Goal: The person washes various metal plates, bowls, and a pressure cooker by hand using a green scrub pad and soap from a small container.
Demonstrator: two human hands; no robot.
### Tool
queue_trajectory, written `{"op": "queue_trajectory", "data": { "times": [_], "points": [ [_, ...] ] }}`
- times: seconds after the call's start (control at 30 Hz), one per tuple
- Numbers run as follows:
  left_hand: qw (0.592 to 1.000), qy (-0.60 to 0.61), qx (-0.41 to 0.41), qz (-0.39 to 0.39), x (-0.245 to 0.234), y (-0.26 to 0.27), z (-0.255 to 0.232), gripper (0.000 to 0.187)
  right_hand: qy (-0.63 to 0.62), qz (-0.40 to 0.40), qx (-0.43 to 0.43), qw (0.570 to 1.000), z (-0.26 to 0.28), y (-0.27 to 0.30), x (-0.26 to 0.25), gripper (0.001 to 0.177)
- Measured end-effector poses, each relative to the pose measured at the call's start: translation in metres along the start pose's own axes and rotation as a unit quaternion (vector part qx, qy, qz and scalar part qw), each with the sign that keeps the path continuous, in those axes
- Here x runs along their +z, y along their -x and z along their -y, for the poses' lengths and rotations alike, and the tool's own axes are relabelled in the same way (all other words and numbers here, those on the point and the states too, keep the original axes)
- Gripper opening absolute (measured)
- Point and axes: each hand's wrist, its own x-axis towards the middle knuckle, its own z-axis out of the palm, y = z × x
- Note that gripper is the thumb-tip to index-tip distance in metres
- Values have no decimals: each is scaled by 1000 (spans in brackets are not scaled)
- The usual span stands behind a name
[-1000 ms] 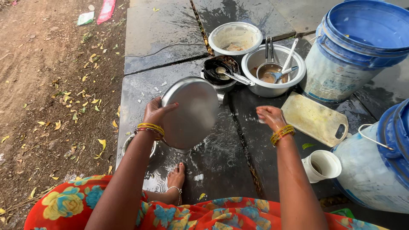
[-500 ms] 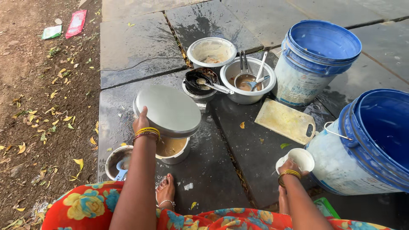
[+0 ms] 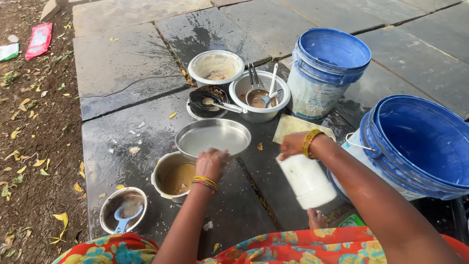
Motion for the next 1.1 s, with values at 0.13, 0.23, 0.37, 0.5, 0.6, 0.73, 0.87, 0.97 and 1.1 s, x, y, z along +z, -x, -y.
{"op": "queue_trajectory", "data": {
  "times": [0.13,0.23,0.37,0.5,0.6,0.73,0.87,0.97,1.1],
  "points": [
    [990,-43,132,-31,19,-1,-34,46,60,-50,-101,992,110,43,-35,46],
    [978,-85,119,148,12,-11,-58,43,86,-65,-138,984,127,74,-32,50],
    [976,-16,29,217,0,-24,-70,31,63,-74,-137,986,84,126,-47,53],
    [950,250,-149,108,8,-28,-39,44,125,-214,98,964,-9,210,-103,58],
    [778,547,-306,45,32,-24,-16,33,159,-214,375,888,-92,251,-128,71],
    [694,573,-435,27,43,-4,17,27,152,-221,458,847,-225,246,-89,66],
    [677,574,-460,-11,42,-1,18,25,51,-107,451,885,-344,182,14,62],
    [659,586,-472,-11,30,1,3,23,-24,-82,426,901,-414,146,71,63],
    [710,536,-455,21,24,-3,-12,25,-73,-72,416,903,-420,118,121,70]
  ]
}}
